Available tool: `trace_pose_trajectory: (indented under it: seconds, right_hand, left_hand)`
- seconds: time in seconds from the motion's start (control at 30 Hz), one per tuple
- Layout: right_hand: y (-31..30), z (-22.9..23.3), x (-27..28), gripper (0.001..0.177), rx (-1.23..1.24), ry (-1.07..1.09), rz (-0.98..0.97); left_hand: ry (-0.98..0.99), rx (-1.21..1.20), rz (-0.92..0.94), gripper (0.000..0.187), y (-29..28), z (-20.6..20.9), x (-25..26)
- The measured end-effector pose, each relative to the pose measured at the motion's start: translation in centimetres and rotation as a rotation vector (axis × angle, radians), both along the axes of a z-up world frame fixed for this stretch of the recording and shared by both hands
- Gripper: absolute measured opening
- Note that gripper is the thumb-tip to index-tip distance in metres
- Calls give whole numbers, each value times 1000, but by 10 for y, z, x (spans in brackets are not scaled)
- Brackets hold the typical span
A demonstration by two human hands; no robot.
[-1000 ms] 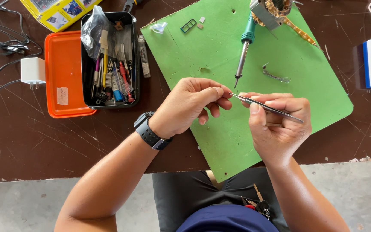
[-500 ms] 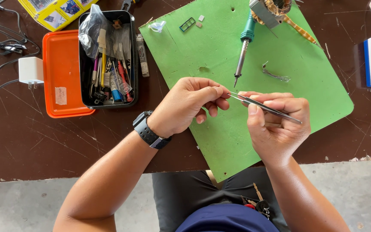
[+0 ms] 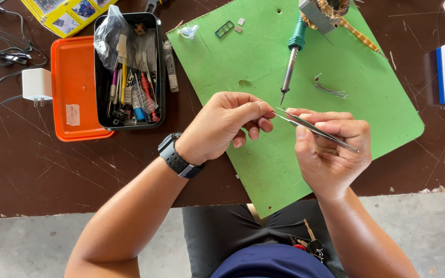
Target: Soldering small electronic components onto a board using a soldering iron and tweezers.
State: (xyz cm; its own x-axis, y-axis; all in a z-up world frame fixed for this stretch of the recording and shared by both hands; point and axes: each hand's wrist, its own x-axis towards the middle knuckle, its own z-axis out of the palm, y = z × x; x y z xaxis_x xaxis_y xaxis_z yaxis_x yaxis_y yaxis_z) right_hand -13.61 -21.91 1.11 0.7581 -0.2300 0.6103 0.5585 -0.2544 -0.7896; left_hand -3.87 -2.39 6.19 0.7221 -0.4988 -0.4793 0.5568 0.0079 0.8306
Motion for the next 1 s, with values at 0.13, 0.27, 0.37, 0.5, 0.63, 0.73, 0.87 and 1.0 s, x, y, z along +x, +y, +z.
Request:
trace_pose_trajectory:
  seconds: [0.13, 0.27, 0.37, 0.5, 0.63, 0.73, 0.87, 1.0]
  right_hand:
    - [0, -1, 0, 28, -1, 2, 0]
    - [-1, -2, -1, 28, 1, 24, 4]
    - [-1, -1, 0, 28, -7, 19, 4]
    - [0, 1, 0, 27, 1, 1, 15]
    - [-1, 3, -1, 28, 35, 0, 3]
    - [-6, -4, 3, 19, 84, 8, -42]
    - [-8, -12, 4, 17, 258, 4, -42]
    - [-6, -12, 7, 26, 170, -10, -54]
  left_hand:
    - [-7, 19, -9, 20, 0, -1, 0]
    - [-43, 24, -25, 18, 0, -7, 0]
    - [-72, 43, -28, 18, 0, -8, -1]
    - [-72, 56, -15, 17, 0, -8, 0]
    - [-63, 36, -10, 19, 1, -6, 1]
    - [-38, 27, 8, 19, 1, -5, 1]
    - [-20, 21, 7, 20, 1, -1, 0]
    - [-67, -8, -25, 21, 2, -8, 0]
